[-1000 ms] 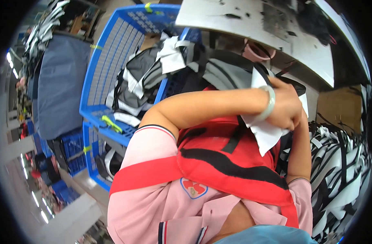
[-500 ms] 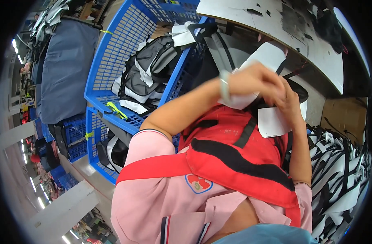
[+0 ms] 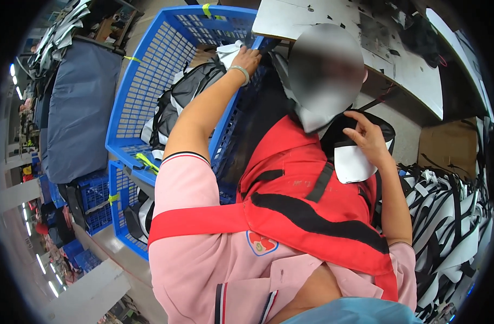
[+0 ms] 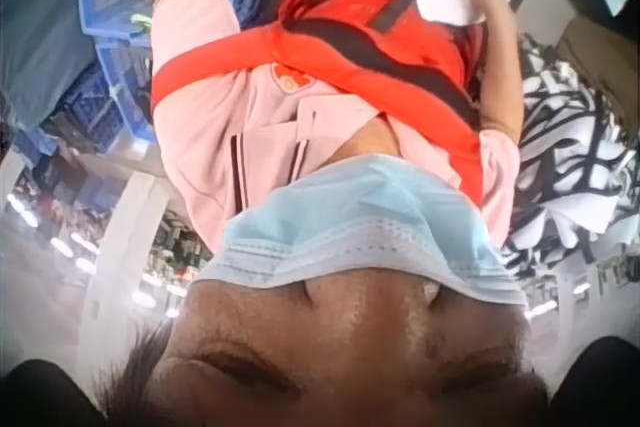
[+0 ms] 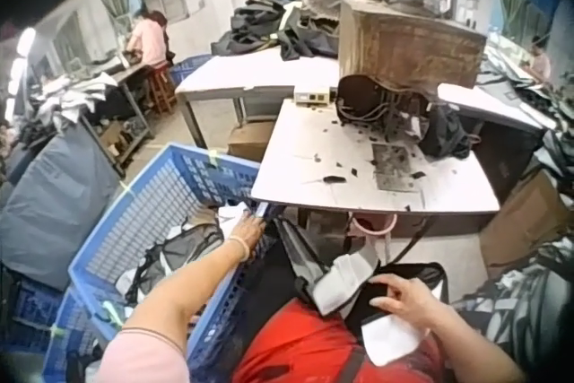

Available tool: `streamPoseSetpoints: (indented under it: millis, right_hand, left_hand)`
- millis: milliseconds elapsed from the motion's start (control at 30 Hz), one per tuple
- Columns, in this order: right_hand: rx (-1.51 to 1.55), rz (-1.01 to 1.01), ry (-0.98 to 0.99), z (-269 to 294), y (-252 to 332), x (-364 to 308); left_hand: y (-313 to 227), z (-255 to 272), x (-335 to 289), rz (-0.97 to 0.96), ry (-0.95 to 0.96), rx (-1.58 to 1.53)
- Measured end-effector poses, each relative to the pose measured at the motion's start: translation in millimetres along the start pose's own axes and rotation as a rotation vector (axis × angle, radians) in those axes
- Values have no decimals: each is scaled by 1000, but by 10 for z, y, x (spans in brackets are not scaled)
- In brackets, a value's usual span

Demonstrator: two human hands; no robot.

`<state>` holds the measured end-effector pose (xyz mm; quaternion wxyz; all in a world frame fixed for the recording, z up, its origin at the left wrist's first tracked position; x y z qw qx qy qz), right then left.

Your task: Sewing together various fabric and mesh components of bags using an industrial sewing machine.

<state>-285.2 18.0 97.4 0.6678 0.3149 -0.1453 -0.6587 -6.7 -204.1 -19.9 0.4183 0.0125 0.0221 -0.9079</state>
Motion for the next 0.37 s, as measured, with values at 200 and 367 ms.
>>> streamPoseSetpoints:
  millis: [200, 367]
  right_hand:
    - [-336, 218, 392, -402, 117, -311]
    - [-336, 155, 493, -425, -17, -488]
  left_hand:
    - [-68, -136, 125, -122, 98, 48]
    - [-141, -140, 133, -78, 220, -61]
Point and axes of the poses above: each hand's wrist, its own x-axis towards the middle knuckle, its own z-axis out of the back of the hand, y = z × x, the point moved 9 cm from there along x, towards the middle knuckle, and after that the axes turned 15 degrees about -x, right-handed, at the moved point
